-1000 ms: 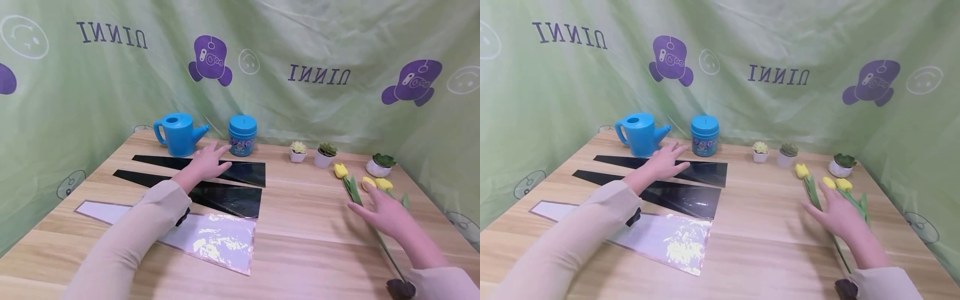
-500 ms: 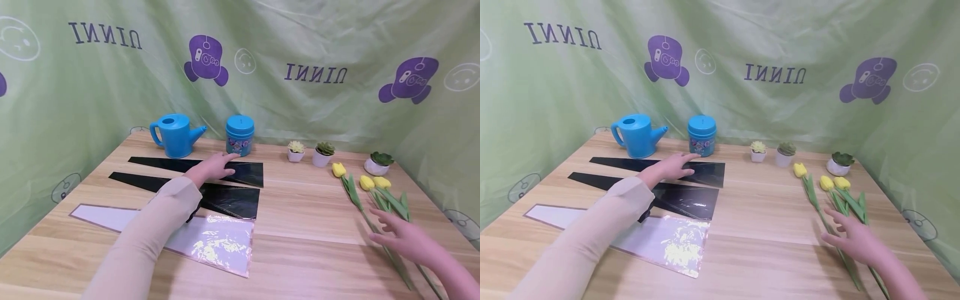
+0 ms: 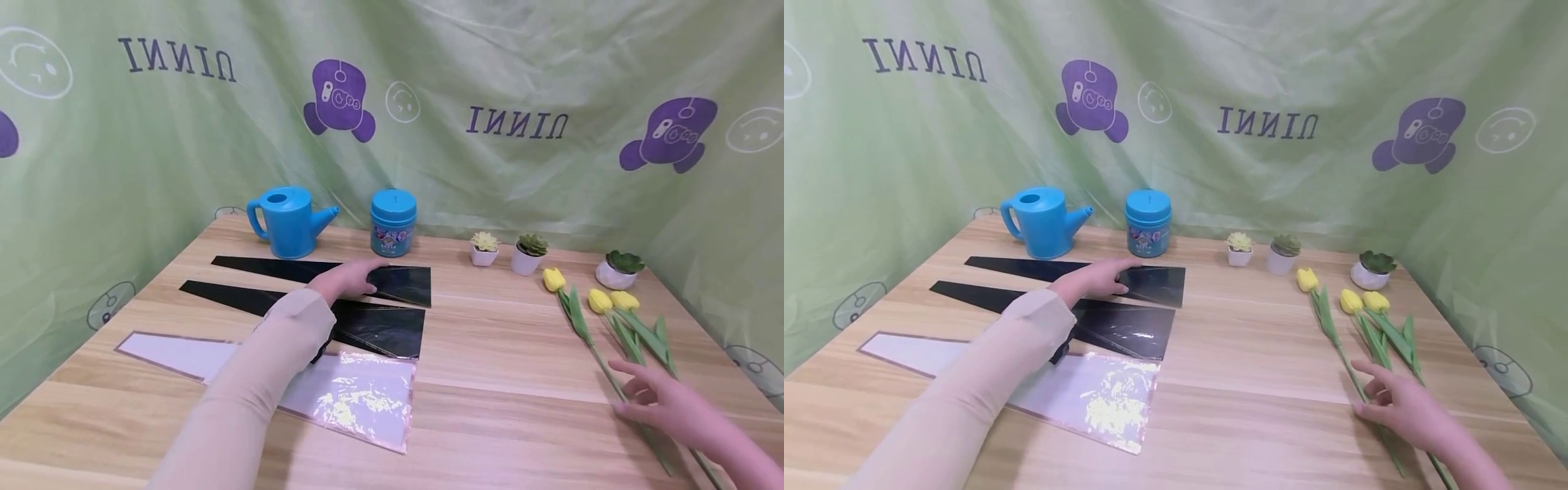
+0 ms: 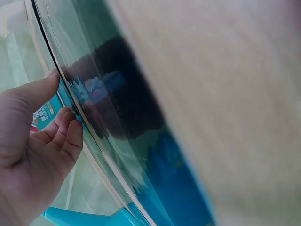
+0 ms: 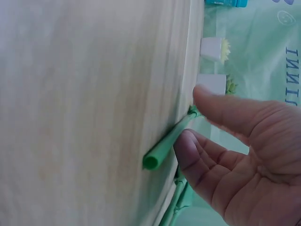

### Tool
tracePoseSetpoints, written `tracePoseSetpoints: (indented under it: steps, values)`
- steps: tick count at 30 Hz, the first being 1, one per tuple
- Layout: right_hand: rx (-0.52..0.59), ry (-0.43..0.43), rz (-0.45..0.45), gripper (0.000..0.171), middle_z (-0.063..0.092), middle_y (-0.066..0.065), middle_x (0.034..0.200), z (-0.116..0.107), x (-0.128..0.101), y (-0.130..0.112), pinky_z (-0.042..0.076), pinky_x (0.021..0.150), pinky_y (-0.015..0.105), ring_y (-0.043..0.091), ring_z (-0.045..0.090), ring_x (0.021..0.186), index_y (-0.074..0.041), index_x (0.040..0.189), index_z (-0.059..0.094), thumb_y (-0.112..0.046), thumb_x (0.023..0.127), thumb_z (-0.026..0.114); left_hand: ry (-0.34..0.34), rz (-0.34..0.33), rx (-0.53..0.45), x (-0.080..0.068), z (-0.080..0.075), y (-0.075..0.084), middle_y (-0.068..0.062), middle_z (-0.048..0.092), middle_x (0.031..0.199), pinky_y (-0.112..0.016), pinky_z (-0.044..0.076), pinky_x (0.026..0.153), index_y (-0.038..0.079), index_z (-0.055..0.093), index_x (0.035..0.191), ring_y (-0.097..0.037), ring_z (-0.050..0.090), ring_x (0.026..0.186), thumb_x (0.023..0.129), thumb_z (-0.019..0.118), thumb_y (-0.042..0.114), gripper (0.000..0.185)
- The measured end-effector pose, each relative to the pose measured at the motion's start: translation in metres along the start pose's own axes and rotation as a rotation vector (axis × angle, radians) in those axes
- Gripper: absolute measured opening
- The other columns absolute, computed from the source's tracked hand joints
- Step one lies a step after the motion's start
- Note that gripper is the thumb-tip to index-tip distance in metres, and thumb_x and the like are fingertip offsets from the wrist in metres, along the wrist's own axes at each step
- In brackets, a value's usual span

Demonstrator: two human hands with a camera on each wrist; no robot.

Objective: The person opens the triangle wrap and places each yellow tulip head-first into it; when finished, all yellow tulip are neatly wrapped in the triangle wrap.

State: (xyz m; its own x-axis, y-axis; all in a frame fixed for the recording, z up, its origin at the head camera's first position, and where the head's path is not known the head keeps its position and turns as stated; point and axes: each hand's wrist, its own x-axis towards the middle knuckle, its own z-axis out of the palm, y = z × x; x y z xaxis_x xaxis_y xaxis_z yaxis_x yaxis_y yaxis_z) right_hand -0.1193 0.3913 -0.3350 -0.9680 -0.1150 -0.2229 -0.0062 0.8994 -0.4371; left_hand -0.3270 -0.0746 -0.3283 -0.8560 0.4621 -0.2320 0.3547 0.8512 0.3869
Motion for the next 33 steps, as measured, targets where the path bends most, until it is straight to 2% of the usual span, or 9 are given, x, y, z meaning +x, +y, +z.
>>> tracePoseSetpoints:
  steps: [4,12,22,28,30,33]
  values:
    - [-0.002,0.055,-0.034,0.073,0.057,0.005,0.091,0.005,0.000,0.007,0.047,0.064,0.024,0.008,0.058,0.079,0.011,0.133,0.035,-0.022,0.079,0.071,0.003,0.003,-0.004,0.002,0.000,-0.004,-0.010,0.032,0.148,-0.044,0.024,0.109,0.017,0.031,0.144,-0.028,0.029,0.136,0.094,0.055,0.019,0.056]
    - [0.011,0.115,-0.052,0.066,0.058,-0.001,0.083,0.009,0.003,0.013,0.043,0.063,0.021,-0.004,0.053,0.075,0.011,0.130,0.040,-0.019,0.080,0.071,0.012,-0.017,-0.065,0.004,0.000,-0.011,-0.013,0.036,0.145,-0.045,0.024,0.109,0.012,0.040,0.139,-0.030,0.030,0.135,0.093,0.056,0.019,0.050]
    - [0.014,0.135,-0.077,0.059,0.058,-0.003,0.078,0.013,0.002,0.015,0.040,0.060,0.022,-0.004,0.048,0.069,0.012,0.125,0.045,-0.016,0.079,0.070,0.031,-0.083,-0.124,0.006,0.004,-0.012,-0.012,0.039,0.144,-0.046,0.026,0.108,0.017,0.044,0.137,-0.029,0.033,0.133,0.092,0.057,0.019,0.047]
    - [0.032,0.073,-0.024,0.059,0.061,0.001,0.079,0.009,0.005,0.012,0.041,0.058,0.022,0.000,0.048,0.066,0.011,0.128,0.042,-0.014,0.081,0.068,0.059,-0.079,-0.099,0.008,0.003,-0.011,-0.013,0.052,0.130,-0.041,0.039,0.097,0.016,0.047,0.136,-0.025,0.051,0.108,0.091,0.058,0.017,0.046]
    - [0.053,0.050,-0.013,0.059,0.061,0.003,0.079,0.008,0.006,0.010,0.040,0.057,0.022,0.002,0.048,0.064,0.012,0.130,0.040,-0.014,0.083,0.067,0.064,-0.083,-0.091,0.007,0.004,-0.012,-0.013,0.055,0.125,-0.039,0.041,0.093,0.017,0.048,0.135,-0.023,0.052,0.100,0.091,0.059,0.017,0.046]
    - [0.078,0.030,0.003,0.059,0.060,0.003,0.078,0.008,0.007,0.007,0.039,0.056,0.023,0.004,0.048,0.061,0.012,0.130,0.039,-0.013,0.084,0.065,0.067,-0.096,-0.093,0.007,0.004,-0.013,-0.013,0.056,0.122,-0.038,0.041,0.091,0.017,0.049,0.135,-0.021,0.052,0.098,0.091,0.059,0.017,0.045]
